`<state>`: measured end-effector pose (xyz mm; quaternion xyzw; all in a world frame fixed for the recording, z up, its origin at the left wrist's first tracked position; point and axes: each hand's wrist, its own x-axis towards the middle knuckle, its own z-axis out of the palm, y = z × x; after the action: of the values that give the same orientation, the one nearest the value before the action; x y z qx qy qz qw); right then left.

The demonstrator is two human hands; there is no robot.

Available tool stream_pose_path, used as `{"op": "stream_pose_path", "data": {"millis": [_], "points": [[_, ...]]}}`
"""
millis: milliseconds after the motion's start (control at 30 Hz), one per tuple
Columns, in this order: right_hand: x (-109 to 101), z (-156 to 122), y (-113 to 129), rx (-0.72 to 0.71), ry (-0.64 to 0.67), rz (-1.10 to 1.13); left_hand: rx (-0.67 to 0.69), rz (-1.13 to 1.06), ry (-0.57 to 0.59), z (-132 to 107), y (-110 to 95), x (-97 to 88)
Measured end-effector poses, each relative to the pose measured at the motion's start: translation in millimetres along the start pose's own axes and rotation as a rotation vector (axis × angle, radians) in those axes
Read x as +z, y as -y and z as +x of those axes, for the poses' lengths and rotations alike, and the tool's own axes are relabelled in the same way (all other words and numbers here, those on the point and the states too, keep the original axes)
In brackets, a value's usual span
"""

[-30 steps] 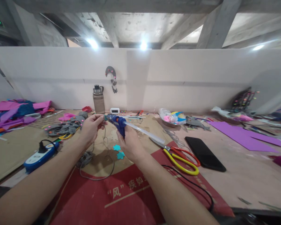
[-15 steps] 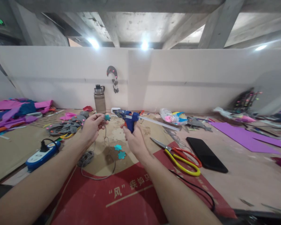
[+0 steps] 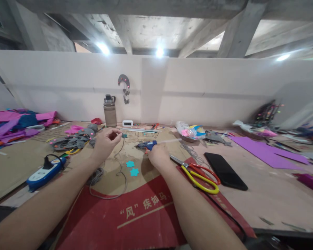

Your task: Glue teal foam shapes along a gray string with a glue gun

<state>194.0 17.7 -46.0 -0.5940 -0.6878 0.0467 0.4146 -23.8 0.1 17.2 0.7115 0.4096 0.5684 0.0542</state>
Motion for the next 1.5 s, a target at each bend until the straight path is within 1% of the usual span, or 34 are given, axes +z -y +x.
{"op": "stream_pose_path", "data": {"millis": [33,67,100,133,167,267,333,400,467,567,633,767,833,1033,1200,1367,1500], "points": [[-3.5,-1.3,4.0,0.025,-0.061,-0.063,0.050,0.028,0.004,-0.5,-2.5,-0.4],[-6.9,-2.7,10.3,0.023,-0.095,-0.073,0.096,0.053,0.010,-1.0,-4.9,-0.8],[-9.7,-4.3,18.7,0.016,-0.109,-0.031,0.134,0.073,0.019,-1.5,-7.1,-1.1],[-11.5,-6.2,28.6,-0.014,-0.075,0.063,0.161,0.088,0.030,-2.1,-9.1,-1.2],[-12.1,-8.2,39.3,-0.014,-0.031,0.192,0.179,0.098,0.041,-2.7,-10.8,-1.1],[-7.1,-14.6,69.0,0.057,0.077,0.676,0.211,0.105,0.093,-4.9,-14.1,0.4],[-1.7,-18.0,81.5,0.107,0.135,0.985,0.234,0.112,0.134,-6.5,-14.8,1.9],[1.8,-20.3,87.2,0.164,0.181,1.157,0.248,0.138,0.154,-8.2,-14.7,3.4],[2.0,-21.6,88.6,0.209,0.198,1.229,0.236,0.170,0.166,-9.8,-14.4,4.6],[-2.1,-22.5,88.7,0.223,0.193,1.206,0.175,0.163,0.177,-12.0,-13.9,6.9],[-5.7,-22.5,88.9,0.199,0.173,1.103,0.091,0.090,0.185,-13.2,-13.6,9.4],[-11.3,-21.3,87.7,0.104,0.060,0.884,-0.123,-0.221,0.248,-14.7,-14.1,14.6],[-13.0,-20.5,86.0,0.067,0.036,0.836,-0.176,-0.328,0.272,-15.0,-14.9,15.7],[-14.3,-19.9,81.4,0.013,0.002,0.779,-0.204,-0.343,0.308,-15.7,-17.6,14.8],[-16.8,-21.5,82.4,-0.048,-0.025,0.670,-0.241,-0.371,0.315,-14.8,-20.3,15.2],[-21.7,-24.3,85.7,-0.116,-0.053,0.527,-0.244,-0.327,0.286,-14.1,-19.2,14.4],[-22.0,-25.5,86.5,-0.102,-0.026,0.465,-0.236,-0.313,0.250,-14.9,-18.0,14.3]]}}
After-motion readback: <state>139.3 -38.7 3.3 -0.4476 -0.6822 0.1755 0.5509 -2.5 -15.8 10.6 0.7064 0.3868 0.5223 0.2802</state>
